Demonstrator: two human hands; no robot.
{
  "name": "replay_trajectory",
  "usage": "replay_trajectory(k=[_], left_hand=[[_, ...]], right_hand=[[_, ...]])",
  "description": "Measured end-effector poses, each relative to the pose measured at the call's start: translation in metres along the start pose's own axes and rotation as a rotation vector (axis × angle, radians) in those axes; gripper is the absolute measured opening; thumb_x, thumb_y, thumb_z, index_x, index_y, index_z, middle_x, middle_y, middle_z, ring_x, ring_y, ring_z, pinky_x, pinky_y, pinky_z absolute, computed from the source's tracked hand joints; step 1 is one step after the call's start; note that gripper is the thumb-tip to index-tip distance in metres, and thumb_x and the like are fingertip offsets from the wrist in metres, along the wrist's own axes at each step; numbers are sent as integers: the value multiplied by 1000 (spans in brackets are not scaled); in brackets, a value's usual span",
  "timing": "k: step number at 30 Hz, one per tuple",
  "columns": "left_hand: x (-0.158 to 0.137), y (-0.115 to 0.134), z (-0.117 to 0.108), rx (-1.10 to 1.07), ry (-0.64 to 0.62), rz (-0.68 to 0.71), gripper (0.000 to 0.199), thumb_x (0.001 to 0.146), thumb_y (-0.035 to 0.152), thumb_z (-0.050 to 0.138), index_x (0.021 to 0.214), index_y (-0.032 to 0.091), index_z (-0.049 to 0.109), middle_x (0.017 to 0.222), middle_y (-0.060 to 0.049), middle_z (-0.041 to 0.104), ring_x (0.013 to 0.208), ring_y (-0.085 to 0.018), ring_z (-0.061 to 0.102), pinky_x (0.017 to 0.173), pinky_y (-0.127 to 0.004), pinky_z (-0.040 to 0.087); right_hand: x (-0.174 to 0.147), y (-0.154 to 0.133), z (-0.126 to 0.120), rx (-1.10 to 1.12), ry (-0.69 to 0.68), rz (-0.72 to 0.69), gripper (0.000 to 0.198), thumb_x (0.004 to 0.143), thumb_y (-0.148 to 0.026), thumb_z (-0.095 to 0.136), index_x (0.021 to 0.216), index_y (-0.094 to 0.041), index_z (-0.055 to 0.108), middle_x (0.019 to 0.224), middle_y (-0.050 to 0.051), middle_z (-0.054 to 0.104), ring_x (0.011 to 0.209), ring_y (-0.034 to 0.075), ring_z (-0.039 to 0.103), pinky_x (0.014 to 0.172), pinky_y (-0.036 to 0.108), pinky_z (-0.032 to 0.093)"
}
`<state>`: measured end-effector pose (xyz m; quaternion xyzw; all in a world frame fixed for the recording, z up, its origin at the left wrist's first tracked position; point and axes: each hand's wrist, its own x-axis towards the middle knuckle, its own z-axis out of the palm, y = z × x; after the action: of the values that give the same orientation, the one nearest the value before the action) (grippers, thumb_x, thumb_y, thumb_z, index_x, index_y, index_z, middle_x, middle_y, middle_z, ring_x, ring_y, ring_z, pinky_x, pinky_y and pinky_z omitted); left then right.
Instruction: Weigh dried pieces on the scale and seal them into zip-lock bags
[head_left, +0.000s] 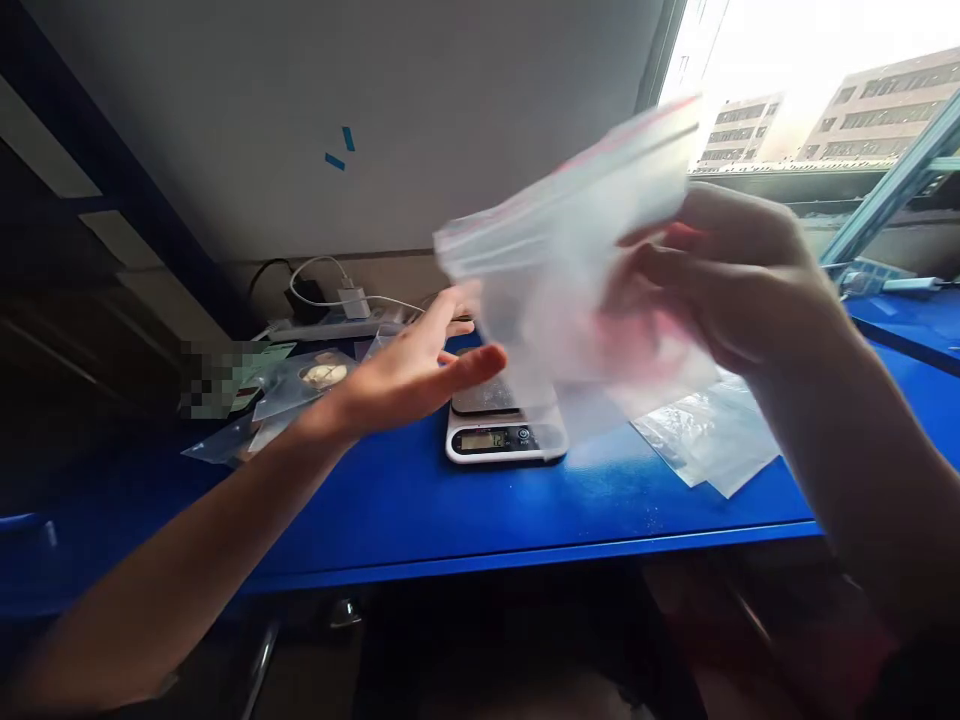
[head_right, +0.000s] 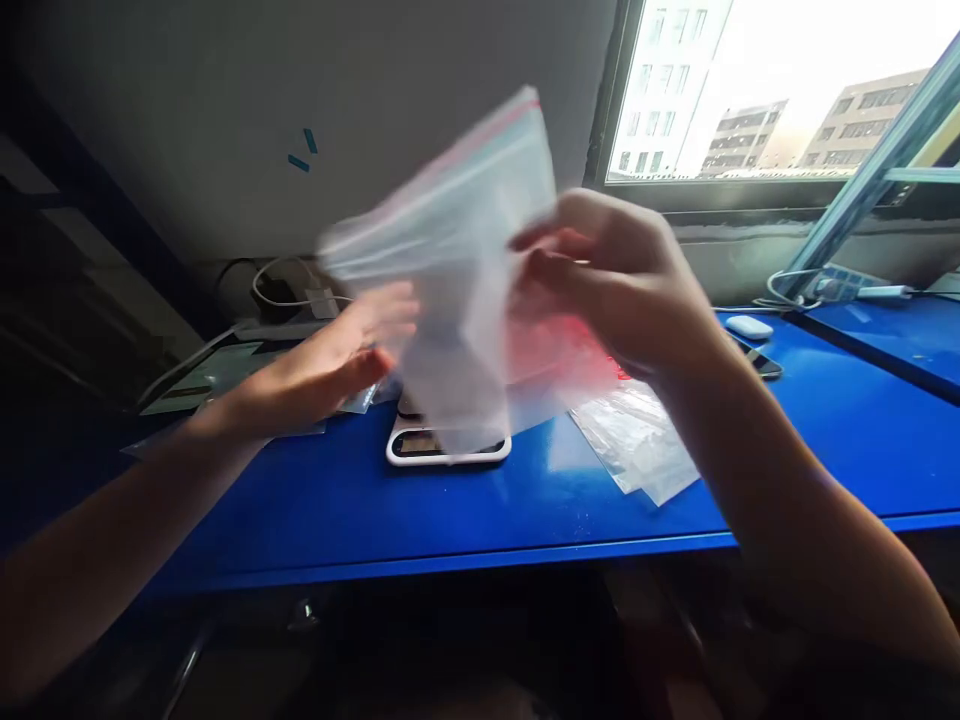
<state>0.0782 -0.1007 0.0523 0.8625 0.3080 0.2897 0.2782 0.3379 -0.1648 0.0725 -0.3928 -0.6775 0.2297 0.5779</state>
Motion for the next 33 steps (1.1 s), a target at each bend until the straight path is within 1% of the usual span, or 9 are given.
replay_trajectory(k=[2,4,8,10,15,19,23,28,33], left_hand=[[9,1,6,-263,-124,4,61,89,60,48,137,23,46,140,-9,53,127,-29,52,92,-37,52],[11,-2,10,-447,-150,-32,46,93,50,47,131,24,51,138,-7,55,125,-27,53,90,-36,53],[7,-17,9,-523,93,-199,41,85,40,60,122,21,55,124,-9,64,108,-28,64,71,-35,56],[5,-26,3,-511,212,-250,35,80,39,65,108,18,62,113,-9,68,101,-28,66,72,-36,55],[3,-46,-20,-606,476,-294,16,77,26,70,89,17,64,105,-5,70,106,-21,62,92,-34,50],[4,-56,-30,-703,577,-272,13,72,18,73,82,17,65,82,1,68,82,-13,63,78,-26,51],[6,-59,-29,-810,605,-192,16,64,13,76,78,14,67,74,1,66,71,-10,60,70,-21,50],[5,-57,-29,-827,615,-240,16,62,11,77,75,13,69,72,1,64,71,-10,59,64,-19,46],[5,-57,-30,-826,627,-209,11,66,6,69,73,14,67,70,1,62,66,-9,55,59,-20,42]], right_hand=[[7,-9,21,44,-101,-38,7,82,-23,57,88,-20,59,82,-4,61,76,8,61,78,31,53],[12,-6,35,24,-134,-35,10,87,-27,50,92,-21,57,83,-7,57,79,5,59,79,30,51],[11,18,41,-218,-159,-18,26,95,-40,34,109,-27,51,95,-7,60,85,8,63,75,34,50],[-1,30,36,-374,-150,-12,29,96,-45,31,115,-32,49,98,-4,63,85,12,64,72,35,51],[-69,58,1,-1179,-10,32,38,90,-51,48,114,-22,55,90,9,67,84,27,64,72,44,47],[-119,72,-25,-1555,-110,80,51,85,-56,52,119,-18,57,101,15,66,93,35,61,71,45,44],[-129,77,-31,-1594,-131,136,53,88,-55,47,127,-19,53,114,15,62,99,36,58,73,45,43],[-115,87,-34,-1369,-60,172,55,87,-57,49,125,-18,51,113,14,61,100,30,57,80,43,45],[-112,95,-38,-1508,-7,270,62,84,-60,48,131,-19,45,129,19,53,112,40,48,77,49,40]])
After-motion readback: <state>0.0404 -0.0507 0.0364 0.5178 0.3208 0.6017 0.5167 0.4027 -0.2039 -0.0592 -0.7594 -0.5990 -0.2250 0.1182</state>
